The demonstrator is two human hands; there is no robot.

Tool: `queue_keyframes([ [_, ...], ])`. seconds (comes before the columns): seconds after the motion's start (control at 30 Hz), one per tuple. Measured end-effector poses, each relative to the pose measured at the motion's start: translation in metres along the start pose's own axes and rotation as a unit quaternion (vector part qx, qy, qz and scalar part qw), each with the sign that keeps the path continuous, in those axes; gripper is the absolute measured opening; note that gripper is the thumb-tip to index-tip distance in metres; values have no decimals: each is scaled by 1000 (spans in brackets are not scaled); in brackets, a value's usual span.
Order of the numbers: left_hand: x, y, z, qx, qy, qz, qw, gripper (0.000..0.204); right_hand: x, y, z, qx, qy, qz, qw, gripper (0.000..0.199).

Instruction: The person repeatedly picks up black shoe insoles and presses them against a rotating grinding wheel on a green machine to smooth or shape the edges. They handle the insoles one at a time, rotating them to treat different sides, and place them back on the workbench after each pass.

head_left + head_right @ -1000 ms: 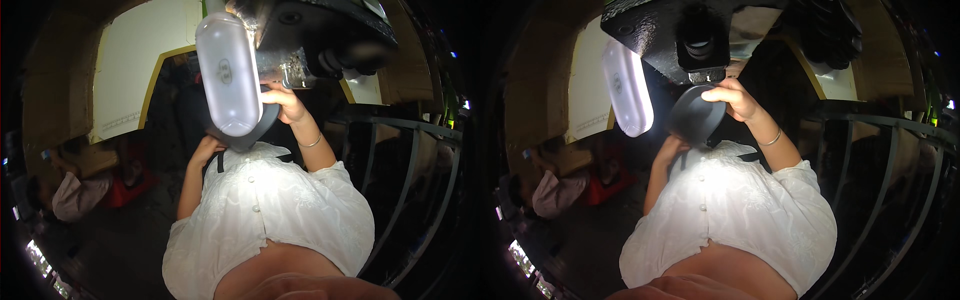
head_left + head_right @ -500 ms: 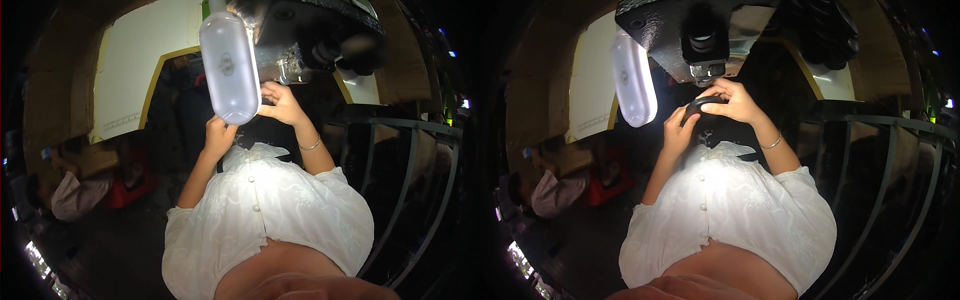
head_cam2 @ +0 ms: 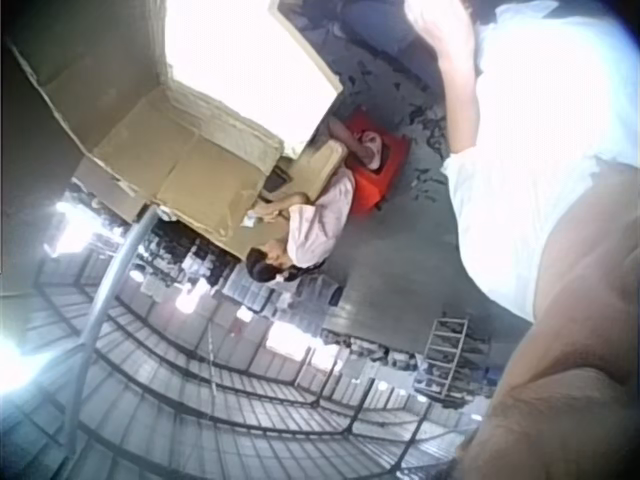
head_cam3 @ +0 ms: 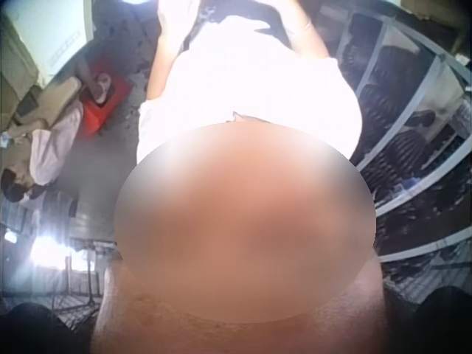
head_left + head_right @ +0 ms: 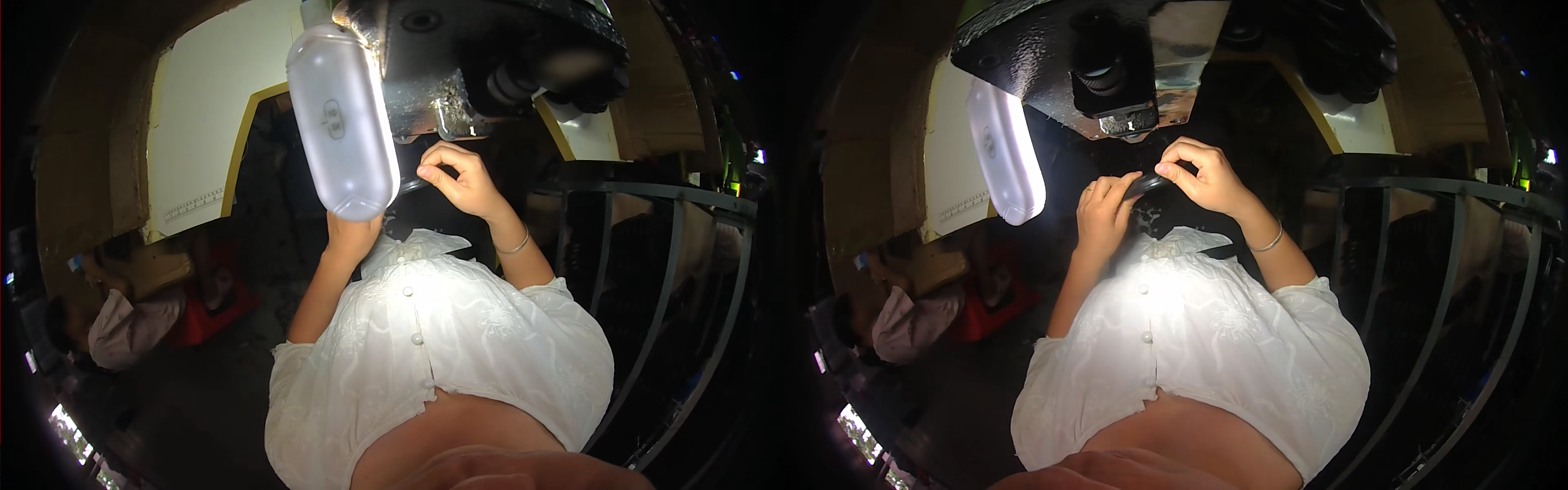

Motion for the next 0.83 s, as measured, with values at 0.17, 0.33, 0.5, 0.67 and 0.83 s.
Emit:
queue_keyframes([
  [0.17,11,-5,13,38,119,-30,992,28,6,2,23,-106,54,54,991,20],
  [0.33,13,-6,14,81,251,-48,963,24,14,8,33,-70,-75,38,994,23],
  [0.5,21,-20,38,86,284,-72,952,24,2,4,-13,-34,-7,-49,998,25],
  [0.67,52,-24,7,106,69,180,976,31,87,21,-14,-20,49,265,963,18],
  [0.83,92,-6,-111,68,-208,492,843,48,188,40,-59,186,-133,649,726,33],
])
Point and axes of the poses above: each hand's wrist, its own y-axis away from the middle knuckle, its own x-axis out of the back of the hand, z = x × y, the point moved 2 cm from there along -y, towards the middle knuckle, and after that the axes turned 5 degrees about x, right-handed, at the moved point
